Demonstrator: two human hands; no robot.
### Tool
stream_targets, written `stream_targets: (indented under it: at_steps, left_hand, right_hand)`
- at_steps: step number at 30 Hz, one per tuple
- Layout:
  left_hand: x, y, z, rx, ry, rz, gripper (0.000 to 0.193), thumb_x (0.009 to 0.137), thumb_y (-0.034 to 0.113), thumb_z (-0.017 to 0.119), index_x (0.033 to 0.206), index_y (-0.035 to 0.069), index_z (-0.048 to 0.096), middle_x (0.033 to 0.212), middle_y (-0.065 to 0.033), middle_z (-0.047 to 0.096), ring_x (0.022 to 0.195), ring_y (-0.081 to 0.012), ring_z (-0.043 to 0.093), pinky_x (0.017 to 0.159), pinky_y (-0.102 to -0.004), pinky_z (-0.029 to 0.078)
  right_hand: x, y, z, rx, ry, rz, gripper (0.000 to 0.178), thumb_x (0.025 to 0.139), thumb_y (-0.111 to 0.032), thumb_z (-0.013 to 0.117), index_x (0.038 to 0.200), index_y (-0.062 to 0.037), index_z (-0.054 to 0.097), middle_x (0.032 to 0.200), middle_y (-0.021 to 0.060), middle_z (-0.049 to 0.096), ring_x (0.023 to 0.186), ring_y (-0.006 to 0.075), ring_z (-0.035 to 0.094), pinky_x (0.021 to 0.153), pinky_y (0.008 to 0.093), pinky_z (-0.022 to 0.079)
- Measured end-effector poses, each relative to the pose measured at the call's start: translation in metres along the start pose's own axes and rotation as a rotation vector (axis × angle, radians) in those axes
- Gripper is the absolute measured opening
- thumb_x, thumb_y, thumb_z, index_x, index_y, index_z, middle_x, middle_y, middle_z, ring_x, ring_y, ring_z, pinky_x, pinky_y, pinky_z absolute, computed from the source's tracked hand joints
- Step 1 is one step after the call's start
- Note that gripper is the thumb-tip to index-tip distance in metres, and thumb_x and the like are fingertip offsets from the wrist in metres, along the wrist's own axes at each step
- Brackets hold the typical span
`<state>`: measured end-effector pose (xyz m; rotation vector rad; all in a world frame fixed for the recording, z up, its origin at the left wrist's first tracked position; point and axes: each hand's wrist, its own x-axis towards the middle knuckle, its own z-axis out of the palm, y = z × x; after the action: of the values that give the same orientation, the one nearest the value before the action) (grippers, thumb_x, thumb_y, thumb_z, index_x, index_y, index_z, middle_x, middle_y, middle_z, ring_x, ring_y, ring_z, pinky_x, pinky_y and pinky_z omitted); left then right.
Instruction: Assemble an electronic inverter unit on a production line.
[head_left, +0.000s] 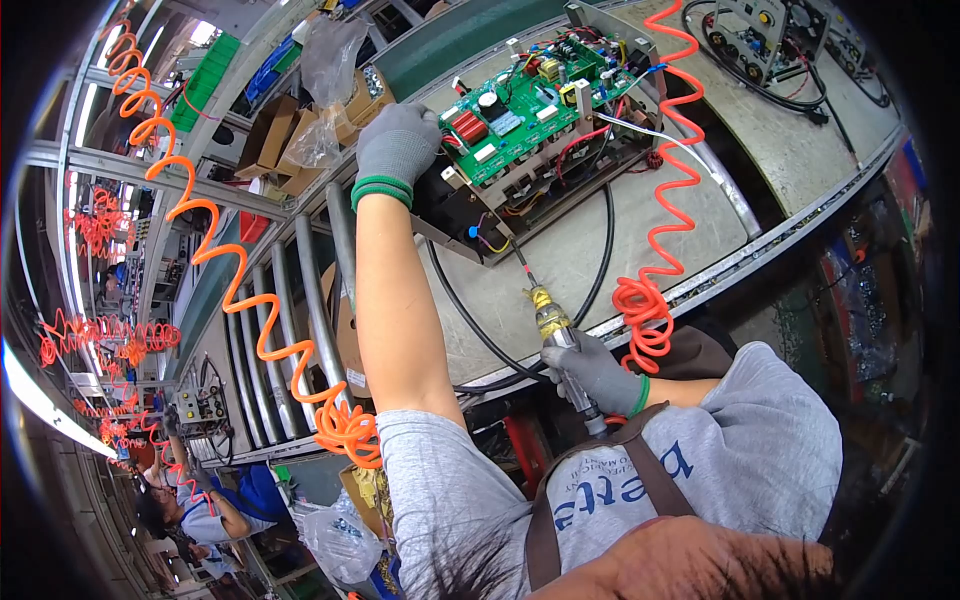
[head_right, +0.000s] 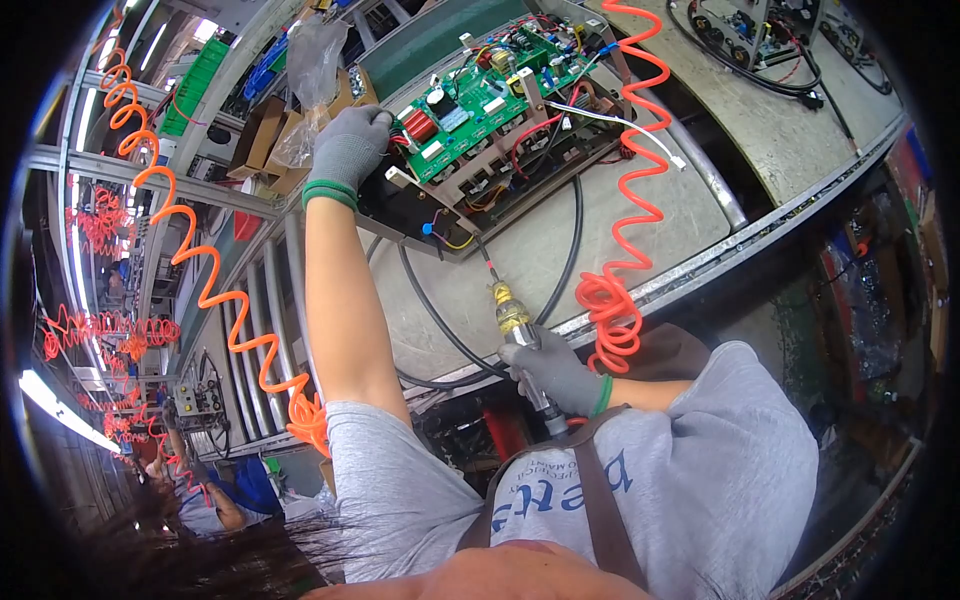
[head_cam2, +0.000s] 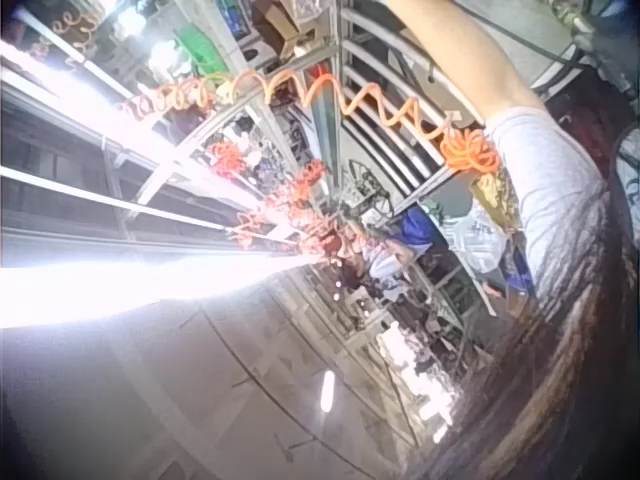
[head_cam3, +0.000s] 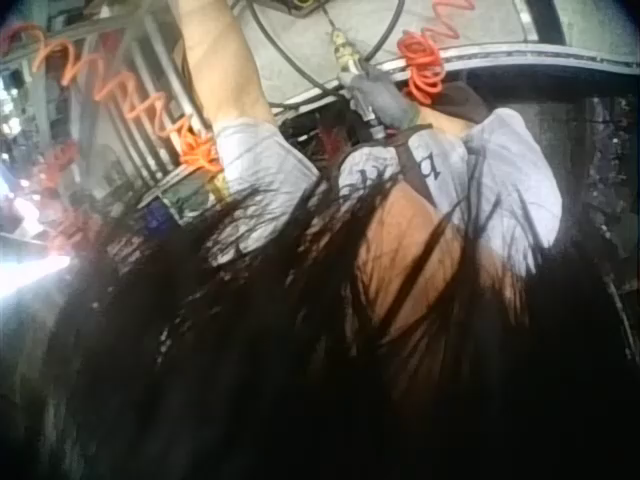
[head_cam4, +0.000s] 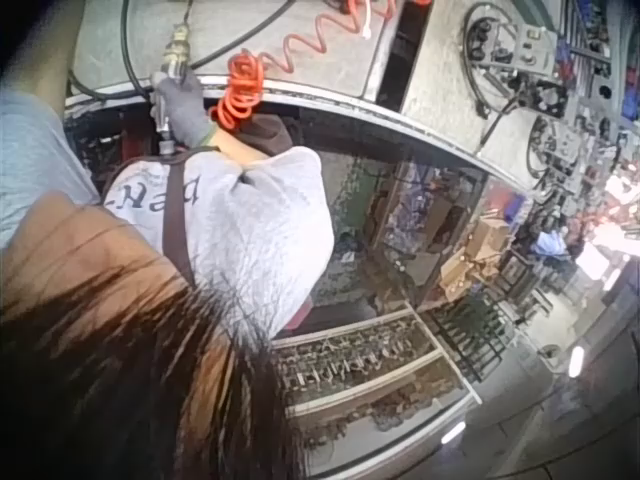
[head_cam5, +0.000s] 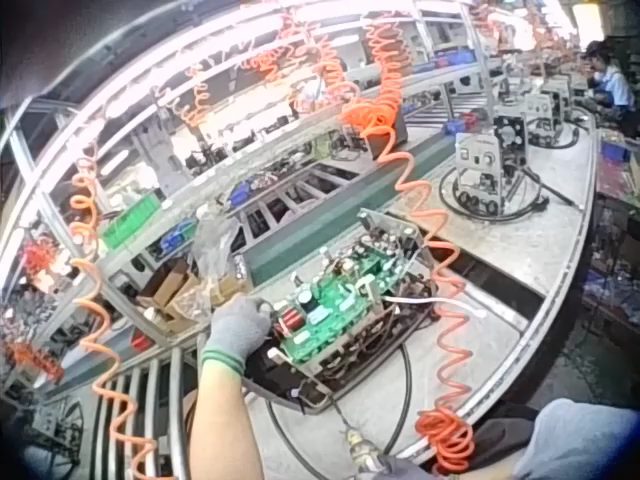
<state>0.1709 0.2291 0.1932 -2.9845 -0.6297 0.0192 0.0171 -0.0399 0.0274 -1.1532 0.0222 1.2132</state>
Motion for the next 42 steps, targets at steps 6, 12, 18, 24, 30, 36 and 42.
stream_targets:
  at_steps: [6,12,18,24,30,36,42]
  left_hand:
    - [-0.0002,-0.0015,0.0019,-0.002,0.012,0.004,0.039,0.094,0.035,0.041,0.112,0.012,0.067,0.116,-0.0155,0.064,0.106,-0.0325,0.062,0.094,-0.0431,0.048]
    - [0.0002,-0.0019,0.0022,-0.005,0.016,0.002,0.040,0.095,0.035,0.040,0.111,0.011,0.068,0.116,-0.0156,0.064,0.106,-0.0327,0.062,0.094,-0.0431,0.049]
    - [-0.0003,-0.0022,0.0017,0.006,0.021,0.002,0.039,0.094,0.035,0.041,0.112,0.012,0.068,0.116,-0.0158,0.064,0.107,-0.0324,0.062,0.094,-0.0431,0.049]
    - [-0.0017,-0.0003,-0.0010,0.005,-0.002,-0.003,0.040,0.095,0.035,0.040,0.114,0.012,0.066,0.118,-0.0155,0.063,0.108,-0.0319,0.062,0.095,-0.0424,0.048]
    - [-0.0012,-0.0003,-0.0005,-0.001,0.003,0.005,0.040,0.095,0.036,0.040,0.113,0.012,0.067,0.117,-0.0154,0.064,0.107,-0.0321,0.062,0.095,-0.0425,0.048]
    - [0.0004,-0.0018,0.0009,0.002,0.004,0.010,0.040,0.095,0.036,0.040,0.112,0.012,0.067,0.113,-0.0156,0.066,0.105,-0.0324,0.063,0.094,-0.0428,0.048]
    - [0.0019,-0.0037,0.0042,0.003,0.035,0.022,0.040,0.094,0.036,0.041,0.112,0.013,0.068,0.116,-0.0147,0.065,0.106,-0.0322,0.063,0.094,-0.0429,0.048]
  right_hand:
    - [0.0013,0.0003,0.0017,-0.008,0.008,-0.004,0.026,0.087,-0.027,0.064,0.098,-0.0077,0.051,0.068,0.0021,0.055,0.052,0.0107,0.055,0.046,0.0245,0.045]
    - [0.0019,0.0013,0.0021,-0.014,0.015,-0.015,0.025,0.086,-0.027,0.064,0.096,-0.0073,0.051,0.068,0.0021,0.055,0.051,0.0107,0.055,0.046,0.0246,0.045]
    - [0.0014,0.0004,0.0030,-0.018,0.015,-0.023,0.025,0.087,-0.026,0.064,0.095,-0.0074,0.051,0.067,0.0019,0.054,0.050,0.0106,0.054,0.046,0.0248,0.045]
    - [0.0040,0.0037,0.0020,-0.004,0.013,-0.010,0.024,0.087,-0.025,0.064,0.096,-0.0075,0.051,0.067,0.0016,0.054,0.050,0.0106,0.055,0.045,0.0251,0.046]
    - [0.0048,0.0041,0.0026,-0.001,0.025,-0.014,0.023,0.087,-0.025,0.064,0.095,-0.0076,0.051,0.067,0.0017,0.054,0.050,0.0108,0.054,0.045,0.0253,0.045]
    - [0.0034,0.0007,0.0036,0.002,0.022,-0.001,0.023,0.087,-0.025,0.064,0.095,-0.0078,0.051,0.066,0.0013,0.054,0.049,0.0106,0.054,0.044,0.0252,0.045]
    - [0.0034,0.0009,0.0039,-0.002,0.029,0.000,0.023,0.087,-0.025,0.065,0.095,-0.0086,0.052,0.065,0.0008,0.054,0.049,0.0103,0.054,0.045,0.0249,0.045]
